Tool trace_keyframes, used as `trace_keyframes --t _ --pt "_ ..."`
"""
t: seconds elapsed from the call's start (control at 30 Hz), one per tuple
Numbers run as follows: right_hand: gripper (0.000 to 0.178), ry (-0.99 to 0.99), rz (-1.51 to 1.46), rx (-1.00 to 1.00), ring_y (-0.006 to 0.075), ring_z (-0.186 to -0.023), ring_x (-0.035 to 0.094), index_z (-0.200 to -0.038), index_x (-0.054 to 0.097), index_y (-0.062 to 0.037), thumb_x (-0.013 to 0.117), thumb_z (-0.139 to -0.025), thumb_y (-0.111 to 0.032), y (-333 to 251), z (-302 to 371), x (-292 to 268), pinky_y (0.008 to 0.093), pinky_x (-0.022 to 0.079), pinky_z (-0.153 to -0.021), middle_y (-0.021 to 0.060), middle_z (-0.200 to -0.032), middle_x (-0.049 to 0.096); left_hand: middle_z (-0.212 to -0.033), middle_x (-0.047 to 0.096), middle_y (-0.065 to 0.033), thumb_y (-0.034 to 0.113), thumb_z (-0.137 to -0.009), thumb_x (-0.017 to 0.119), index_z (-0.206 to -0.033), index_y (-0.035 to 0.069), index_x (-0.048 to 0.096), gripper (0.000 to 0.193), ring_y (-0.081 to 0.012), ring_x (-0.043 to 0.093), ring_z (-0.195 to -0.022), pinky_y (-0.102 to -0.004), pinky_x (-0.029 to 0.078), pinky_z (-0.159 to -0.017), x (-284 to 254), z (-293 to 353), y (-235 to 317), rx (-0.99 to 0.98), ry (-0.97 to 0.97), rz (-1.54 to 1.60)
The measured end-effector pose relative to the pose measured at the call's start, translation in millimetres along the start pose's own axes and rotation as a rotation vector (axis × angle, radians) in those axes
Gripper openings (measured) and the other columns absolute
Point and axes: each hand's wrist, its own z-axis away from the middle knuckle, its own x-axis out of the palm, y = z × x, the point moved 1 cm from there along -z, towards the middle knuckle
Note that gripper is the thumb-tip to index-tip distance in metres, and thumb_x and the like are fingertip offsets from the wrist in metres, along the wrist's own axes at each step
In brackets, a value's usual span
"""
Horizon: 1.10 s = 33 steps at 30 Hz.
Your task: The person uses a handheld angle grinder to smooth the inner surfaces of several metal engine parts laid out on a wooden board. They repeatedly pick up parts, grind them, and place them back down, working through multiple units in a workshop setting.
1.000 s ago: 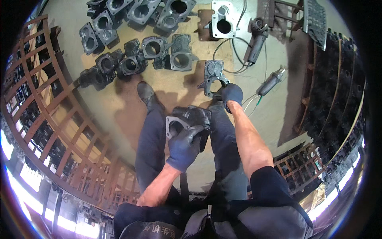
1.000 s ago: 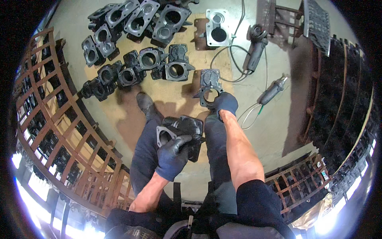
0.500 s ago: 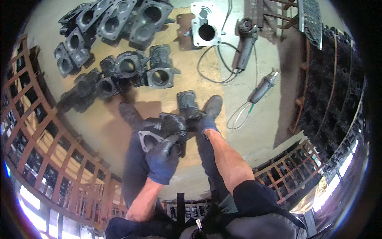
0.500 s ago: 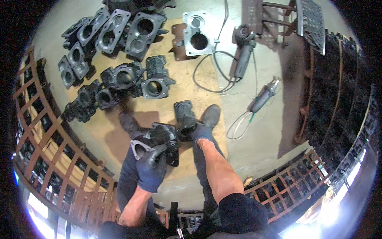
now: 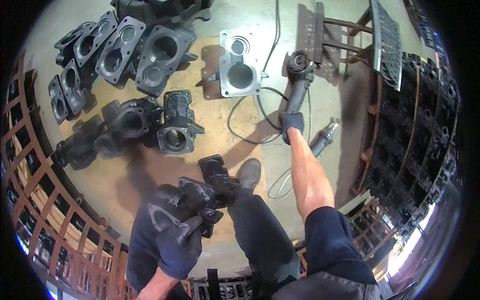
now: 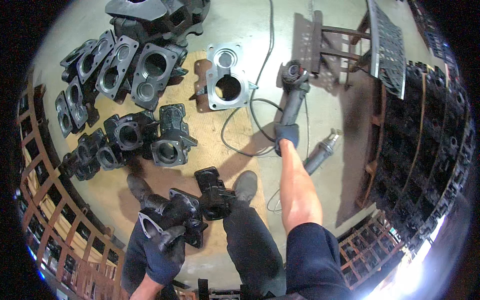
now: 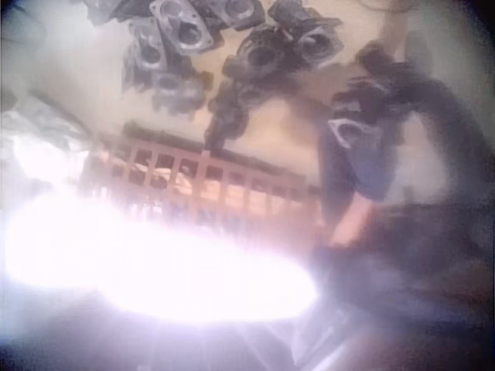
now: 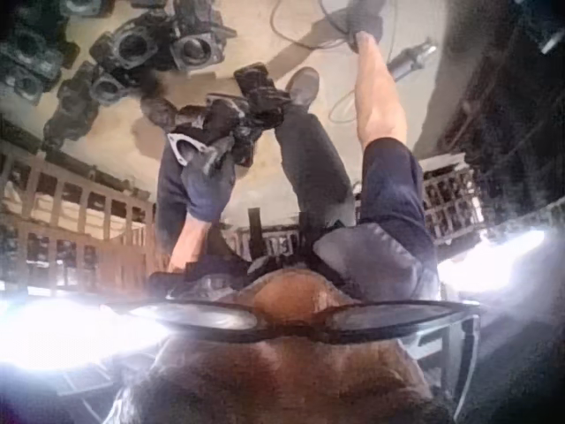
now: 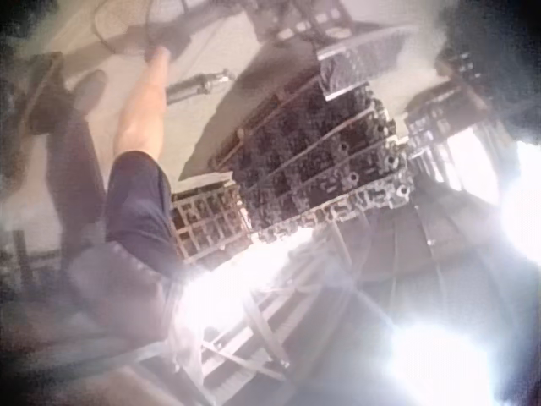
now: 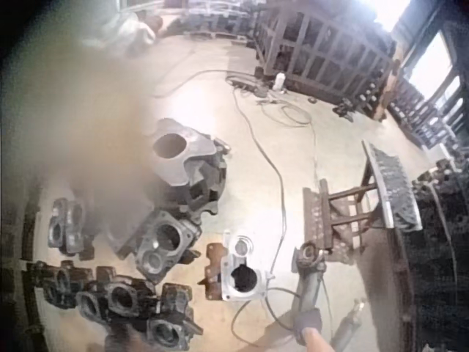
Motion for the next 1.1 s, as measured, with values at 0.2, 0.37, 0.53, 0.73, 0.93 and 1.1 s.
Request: trace_keyframes --t 0.2,0.37,0.53,0.73,0.93,1.1 --pt "0.048 0.016 0.335 -0.197 0.0429 -0.098 0.067 -0.100 0.067 0.0009 0.069 -0.075 -0.040 55 -86 -88 0.0478 0.053 -0.084 0.0284 -0.098 0.068 -0.086 0.070 -0.0180 -0.005 -0.078 0.066 -0.099 0.002 0.071 0.023 -0.0324 0.070 -0.079 -0.0370 0.054 -0.071 2 -10 10 0.020 0.051 -0.010" --pt "0.052 0.181 0.327 -0.313 0.0403 -0.094 0.068 -0.111 0.065 -0.0019 0.064 -0.084 -0.046 38 -42 -102 0.0466 0.054 -0.083 0.0253 -0.098 0.069 -0.082 0.070 -0.0175 -0.006 -0.077 0.065 -0.104 0.005 0.071 0.029 -0.0316 0.070 -0.073 -0.0383 0.054 -0.066 9 -7 2 0.080 -0.017 -0.064" --pt "0.064 -0.696 -0.732 -0.201 0.0232 -0.105 0.061 -0.130 0.055 -0.0059 0.065 -0.088 -0.052 -42 84 -67 0.0377 0.052 -0.086 0.0123 -0.114 0.063 -0.073 0.066 -0.0105 0.011 -0.079 0.071 -0.103 0.017 0.072 0.025 -0.0303 0.064 -0.064 -0.0415 0.049 -0.056 24 -5 3 0.252 0.058 -0.123" --pt "0.049 -0.681 -1.234 0.116 0.0266 -0.098 0.060 -0.117 0.063 -0.0032 0.072 -0.086 -0.039 -148 100 25 0.0430 0.052 -0.080 0.0122 -0.110 0.063 -0.072 0.067 -0.0112 0.007 -0.071 0.069 -0.103 0.017 0.071 0.034 -0.0311 0.066 -0.060 -0.0407 0.053 -0.053 19 -5 8 0.301 0.034 -0.137" --pt "0.043 -0.264 0.385 -0.839 0.0139 -0.091 0.070 -0.123 0.065 -0.0107 0.069 -0.082 -0.001 -150 76 14 0.0295 0.057 -0.075 0.0053 -0.107 0.073 -0.072 0.066 -0.0101 0.012 -0.078 0.067 -0.103 0.019 0.072 0.027 -0.0286 0.065 -0.065 -0.0406 0.049 -0.056 -5 -1 6 0.161 -0.077 -0.124" --pt "0.018 -0.074 0.375 -0.983 0.0182 -0.066 0.067 -0.097 0.072 -0.0026 0.063 -0.086 -0.014 -185 81 -15 0.0292 0.053 -0.057 0.0096 -0.083 0.072 -0.073 0.065 -0.0096 0.009 -0.078 0.063 -0.103 0.020 0.073 0.029 -0.0290 0.064 -0.067 -0.0419 0.049 -0.059 -6 6 -25 0.187 0.018 -0.082"
